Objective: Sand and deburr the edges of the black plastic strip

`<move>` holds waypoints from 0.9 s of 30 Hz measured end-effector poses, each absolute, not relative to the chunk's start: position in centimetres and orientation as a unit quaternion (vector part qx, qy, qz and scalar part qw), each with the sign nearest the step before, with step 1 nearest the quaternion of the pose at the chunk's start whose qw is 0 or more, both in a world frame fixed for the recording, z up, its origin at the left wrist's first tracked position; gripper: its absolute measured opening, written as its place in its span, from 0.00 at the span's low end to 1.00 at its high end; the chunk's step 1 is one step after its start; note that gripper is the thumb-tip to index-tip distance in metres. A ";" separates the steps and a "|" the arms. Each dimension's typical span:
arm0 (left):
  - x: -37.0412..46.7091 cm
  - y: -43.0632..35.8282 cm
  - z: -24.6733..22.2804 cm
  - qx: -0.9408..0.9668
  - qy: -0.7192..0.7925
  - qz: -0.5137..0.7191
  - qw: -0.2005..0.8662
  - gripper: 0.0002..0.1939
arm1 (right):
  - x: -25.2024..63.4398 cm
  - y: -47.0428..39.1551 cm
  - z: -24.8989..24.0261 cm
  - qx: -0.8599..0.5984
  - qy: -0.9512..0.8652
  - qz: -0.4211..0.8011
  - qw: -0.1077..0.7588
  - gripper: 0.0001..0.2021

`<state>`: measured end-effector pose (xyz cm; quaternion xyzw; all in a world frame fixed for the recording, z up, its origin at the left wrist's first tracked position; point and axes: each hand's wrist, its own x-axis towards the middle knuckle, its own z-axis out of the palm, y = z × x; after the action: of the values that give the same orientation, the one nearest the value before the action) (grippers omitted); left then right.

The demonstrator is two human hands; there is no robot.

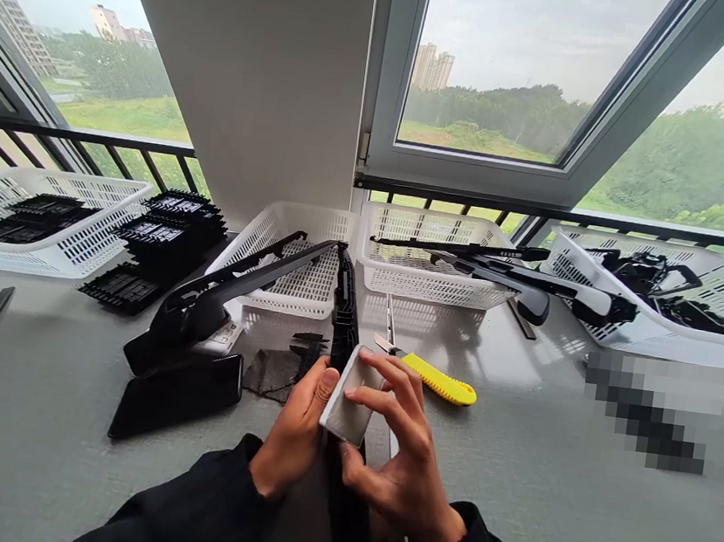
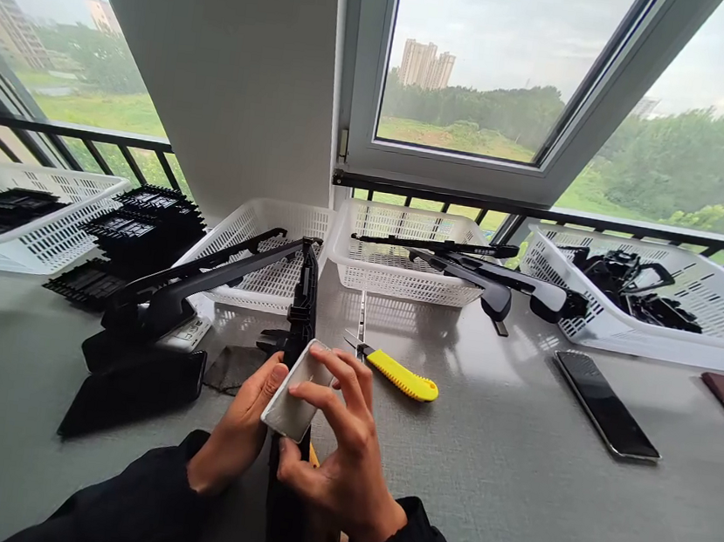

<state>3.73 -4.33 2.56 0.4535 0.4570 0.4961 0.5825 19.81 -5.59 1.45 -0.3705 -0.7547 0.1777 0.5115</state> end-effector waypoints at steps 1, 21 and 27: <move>3.7 -4.3 2.6 0.456 0.457 0.497 0.580 0.31 | 19.9 -5.5 1.4 -0.385 -0.746 0.176 0.514 0.24; 3.6 -4.3 2.5 0.441 0.474 0.494 0.581 0.26 | 20.2 -5.5 1.4 -0.368 -0.746 0.228 0.506 0.24; 2.9 -3.7 3.1 0.403 0.467 0.492 0.615 0.26 | 20.3 -5.5 1.6 -0.370 -0.739 0.229 0.514 0.25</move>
<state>2.90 -3.69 3.09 0.4026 0.4665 0.4922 0.6148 20.35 -5.53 1.62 -0.3701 -0.7388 0.2291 0.5145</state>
